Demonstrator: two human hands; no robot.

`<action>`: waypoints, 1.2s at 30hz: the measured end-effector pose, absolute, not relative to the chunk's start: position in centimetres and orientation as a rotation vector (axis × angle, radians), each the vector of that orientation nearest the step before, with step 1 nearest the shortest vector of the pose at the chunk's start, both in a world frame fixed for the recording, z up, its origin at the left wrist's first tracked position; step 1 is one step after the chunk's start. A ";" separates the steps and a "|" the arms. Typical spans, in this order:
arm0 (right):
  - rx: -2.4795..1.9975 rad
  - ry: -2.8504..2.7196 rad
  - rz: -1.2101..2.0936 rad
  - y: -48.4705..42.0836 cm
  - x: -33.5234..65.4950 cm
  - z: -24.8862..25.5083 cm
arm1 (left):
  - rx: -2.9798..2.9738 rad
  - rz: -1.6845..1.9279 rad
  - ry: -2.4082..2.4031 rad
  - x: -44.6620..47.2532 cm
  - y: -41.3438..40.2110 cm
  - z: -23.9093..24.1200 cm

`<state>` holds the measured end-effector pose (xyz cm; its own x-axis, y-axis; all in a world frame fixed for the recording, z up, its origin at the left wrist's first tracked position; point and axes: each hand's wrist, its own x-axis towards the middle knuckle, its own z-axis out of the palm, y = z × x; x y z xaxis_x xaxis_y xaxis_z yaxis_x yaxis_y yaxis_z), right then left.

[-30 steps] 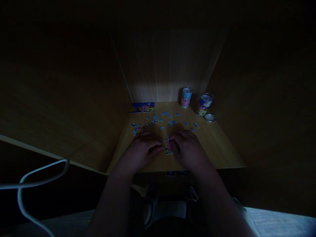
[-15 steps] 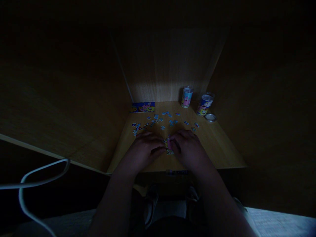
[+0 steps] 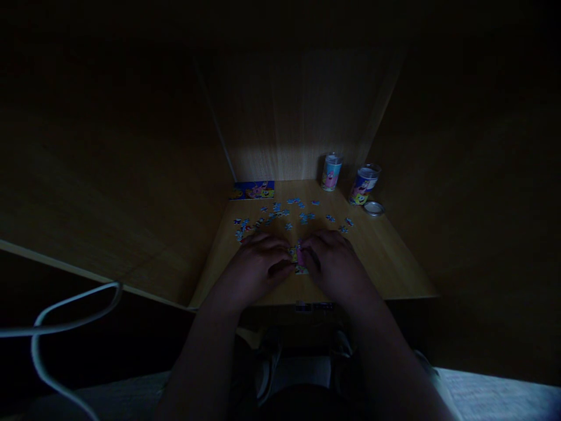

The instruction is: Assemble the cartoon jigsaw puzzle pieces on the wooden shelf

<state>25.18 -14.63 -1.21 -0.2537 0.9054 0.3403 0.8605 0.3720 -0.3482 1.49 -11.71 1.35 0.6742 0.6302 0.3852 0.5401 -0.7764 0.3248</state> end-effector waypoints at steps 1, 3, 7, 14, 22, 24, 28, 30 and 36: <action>-1.523 -2.156 0.121 -14.6 25.2 -1.2 | 2.705 0.723 0.952 1.5 -11.7 1.3; -1.517 -2.161 0.123 -14.6 25.2 -1.2 | 2.703 0.718 0.950 1.5 -11.7 1.3; -1.511 -2.158 0.134 -14.6 25.3 -1.3 | 2.701 0.710 0.936 1.6 -11.7 1.3; -1.504 -2.156 0.150 -14.5 25.4 -1.5 | 2.679 0.712 0.974 1.5 -11.7 1.3; -1.496 -2.137 0.154 -14.4 25.3 -1.5 | 2.681 0.739 0.920 1.6 -11.7 1.3; -1.473 -2.097 0.161 -14.4 25.4 -1.5 | 2.673 0.748 0.929 1.6 -11.7 1.3; -1.444 -1.830 0.145 -14.3 26.4 -1.4 | 2.659 0.814 0.999 1.3 -11.6 1.2; -1.486 -1.702 0.108 -14.4 27.3 -1.3 | 2.657 0.841 0.982 1.2 -11.6 1.2; -1.579 -1.777 0.042 -14.7 31.3 -1.2 | 2.683 0.763 0.886 1.3 -11.6 1.3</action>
<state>31.32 -14.67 -1.16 0.0373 0.8672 0.4966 0.8427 0.2398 -0.4821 1.28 -11.56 1.26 0.6842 0.6045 0.4079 0.4933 -0.7956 0.3517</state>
